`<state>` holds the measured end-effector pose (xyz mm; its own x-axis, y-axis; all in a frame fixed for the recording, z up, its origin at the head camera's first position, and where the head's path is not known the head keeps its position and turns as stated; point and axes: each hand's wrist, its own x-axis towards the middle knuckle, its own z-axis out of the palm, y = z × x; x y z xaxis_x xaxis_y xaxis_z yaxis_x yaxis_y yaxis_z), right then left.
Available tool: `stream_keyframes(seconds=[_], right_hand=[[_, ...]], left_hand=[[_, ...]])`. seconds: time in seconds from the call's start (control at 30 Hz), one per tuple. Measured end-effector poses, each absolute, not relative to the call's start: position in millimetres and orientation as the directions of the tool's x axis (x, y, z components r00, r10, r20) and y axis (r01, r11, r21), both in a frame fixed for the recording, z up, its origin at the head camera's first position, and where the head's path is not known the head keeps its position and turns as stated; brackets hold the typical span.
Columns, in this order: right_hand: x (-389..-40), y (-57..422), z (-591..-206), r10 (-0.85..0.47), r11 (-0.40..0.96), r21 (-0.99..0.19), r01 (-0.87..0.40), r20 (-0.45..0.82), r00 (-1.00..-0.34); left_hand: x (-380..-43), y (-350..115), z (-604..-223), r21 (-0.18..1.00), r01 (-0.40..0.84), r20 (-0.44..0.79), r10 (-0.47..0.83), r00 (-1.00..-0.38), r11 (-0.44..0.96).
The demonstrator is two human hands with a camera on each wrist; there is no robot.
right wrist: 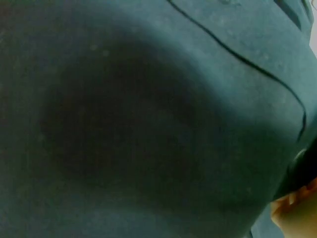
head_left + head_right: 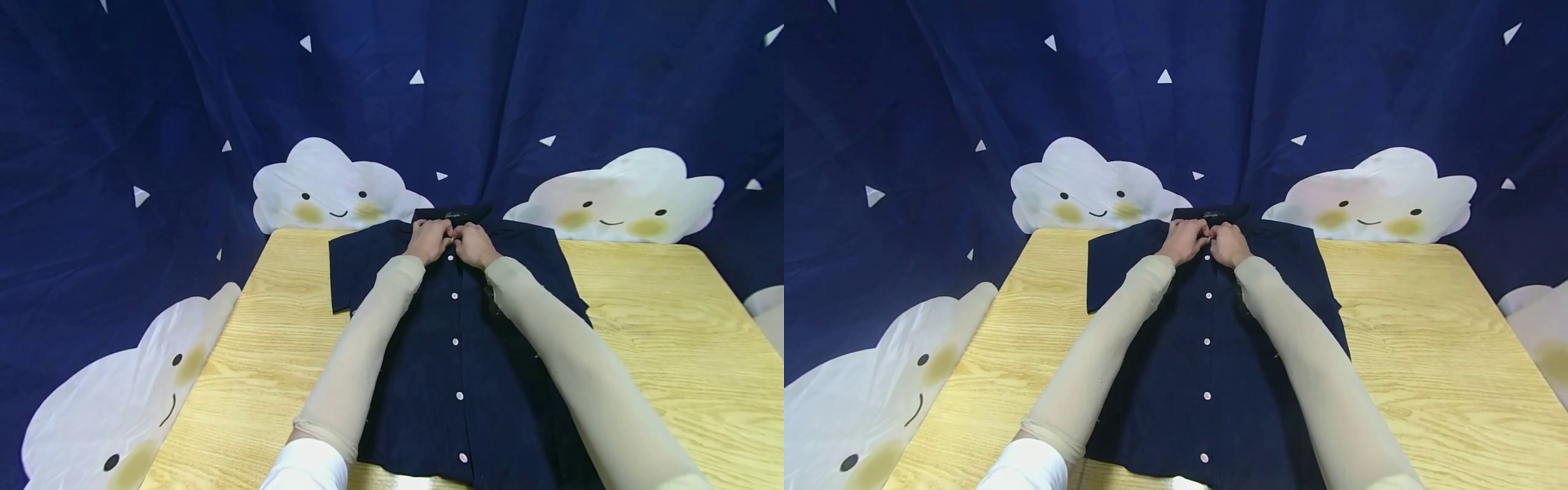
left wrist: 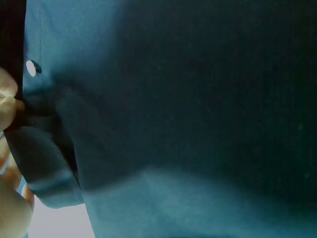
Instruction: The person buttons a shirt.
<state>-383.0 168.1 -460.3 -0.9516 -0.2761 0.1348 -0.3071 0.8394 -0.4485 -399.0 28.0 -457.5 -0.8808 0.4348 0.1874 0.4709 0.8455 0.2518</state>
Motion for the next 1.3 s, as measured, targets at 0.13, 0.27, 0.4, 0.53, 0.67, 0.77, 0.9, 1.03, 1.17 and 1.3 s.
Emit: stream_keyframes(seconds=[0.13, 0.27, 0.4, 0.53, 0.67, 0.77, 0.9, 1.03, 1.17, 1.3], right_hand=[[-382.2, 165.9, -457.6, -0.262, 0.838, -0.467, -0.283, 0.111, -0.959], [-381.7, 165.9, -458.8, -0.261, 0.833, -0.472, -0.288, 0.124, -0.957], [-381.9, 166.3, -460.6, -0.273, 0.829, -0.467, -0.308, 0.142, -0.951], [-382.0, 166.8, -460.1, -0.270, 0.827, -0.474, -0.302, 0.135, -0.953], [-382.5, 168.4, -460.4, -0.262, 0.826, -0.482, -0.291, 0.128, -0.956], [-382.5, 169.6, -461.2, -0.272, 0.826, -0.475, -0.305, 0.139, -0.952], [-382.2, 171.0, -462.5, -0.293, 0.818, -0.471, -0.331, 0.155, -0.943], [-382.7, 172.3, -463.7, -0.297, 0.812, -0.475, -0.339, 0.164, -0.941], [-382.2, 172.4, -463.3, -0.297, 0.811, -0.475, -0.342, 0.170, -0.940], [-381.1, 170.3, -462.7, -0.308, 0.816, -0.456, -0.355, 0.177, -0.935]], left_hand=[[-399.5, 27.7, -457.4, 0.260, 0.503, 0.224, 0.455, -0.862, 0.824], [-399.8, 26.6, -458.5, 0.315, 0.526, 0.241, 0.470, -0.849, 0.790], [-398.7, 26.3, -458.9, 0.353, 0.520, 0.234, 0.464, -0.854, 0.778], [-398.0, 27.0, -457.4, 0.331, 0.527, 0.257, 0.463, -0.848, 0.782], [-397.1, 27.6, -454.3, 0.311, 0.535, 0.268, 0.468, -0.842, 0.785], [-397.1, 28.1, -453.4, 0.315, 0.532, 0.251, 0.472, -0.845, 0.786], [-396.4, 28.3, -454.0, 0.341, 0.522, 0.231, 0.468, -0.853, 0.782], [-395.7, 28.3, -454.5, 0.344, 0.529, 0.242, 0.471, -0.849, 0.776], [-396.3, 28.7, -454.4, 0.289, 0.536, 0.240, 0.482, -0.843, 0.793], [-396.0, 28.4, -453.0, 0.248, 0.535, 0.228, 0.488, -0.843, 0.808]])
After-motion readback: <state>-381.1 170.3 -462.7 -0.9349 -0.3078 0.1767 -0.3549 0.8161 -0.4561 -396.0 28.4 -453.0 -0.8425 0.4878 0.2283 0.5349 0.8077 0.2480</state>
